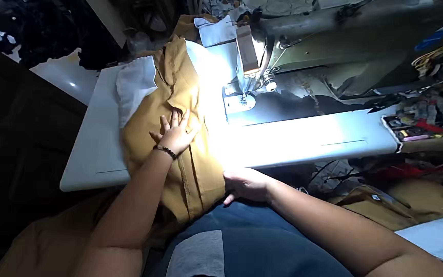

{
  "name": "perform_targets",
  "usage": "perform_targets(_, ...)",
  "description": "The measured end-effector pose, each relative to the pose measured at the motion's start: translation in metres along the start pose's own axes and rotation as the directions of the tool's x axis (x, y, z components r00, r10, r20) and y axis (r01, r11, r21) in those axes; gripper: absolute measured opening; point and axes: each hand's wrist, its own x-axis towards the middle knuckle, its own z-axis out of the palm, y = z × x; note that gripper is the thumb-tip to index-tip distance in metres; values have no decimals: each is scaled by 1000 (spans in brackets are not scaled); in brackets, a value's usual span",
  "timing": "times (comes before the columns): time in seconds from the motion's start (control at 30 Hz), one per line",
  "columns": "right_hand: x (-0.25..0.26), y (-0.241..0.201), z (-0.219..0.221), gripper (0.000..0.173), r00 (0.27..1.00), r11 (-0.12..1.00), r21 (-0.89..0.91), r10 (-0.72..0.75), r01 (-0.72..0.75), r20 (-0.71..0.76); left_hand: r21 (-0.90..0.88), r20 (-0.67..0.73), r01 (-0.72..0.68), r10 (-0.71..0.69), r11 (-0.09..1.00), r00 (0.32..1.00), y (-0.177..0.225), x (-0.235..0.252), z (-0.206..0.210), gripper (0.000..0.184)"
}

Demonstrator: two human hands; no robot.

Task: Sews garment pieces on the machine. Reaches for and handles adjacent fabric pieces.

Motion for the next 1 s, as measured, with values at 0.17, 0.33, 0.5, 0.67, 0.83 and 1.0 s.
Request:
perform_targets(0.17, 7, -4, 16, 17, 986, 987, -158, 7, -34, -169, 69, -26, -106, 107, 992, 994, -19, 12, 2, 69)
perform_targets(0.33, -11, -42, 42, 28, 921, 943, -283, -259, 176, -292, -54, -294, -302, 273, 952, 916, -35, 8, -25, 72)
perform_targets(0.5, -4, -82, 47, 25, 858, 759, -569, -485, 316, -169, -126, -305, -677, 621, 725, 722, 56, -59, -64, 51)
perform_targets(0.67, -11, -87, 47, 24, 851, 803, -502, -478, 322, -219, -110, 263, -652, 654, 750, 709, 68, -49, -89, 46)
perform_targets(0.83, -38, -62, 24, 30, 947, 828, -561, -171, -12, -272, -145, -70, -731, 731, 666, 679, 22, -40, -134, 20)
perform_targets(1.0, -126, -79, 16, 37, 859, 471, -781, -87, -410, -504, -180, -181, -460, 430, 869, 884, -15, -53, -175, 23)
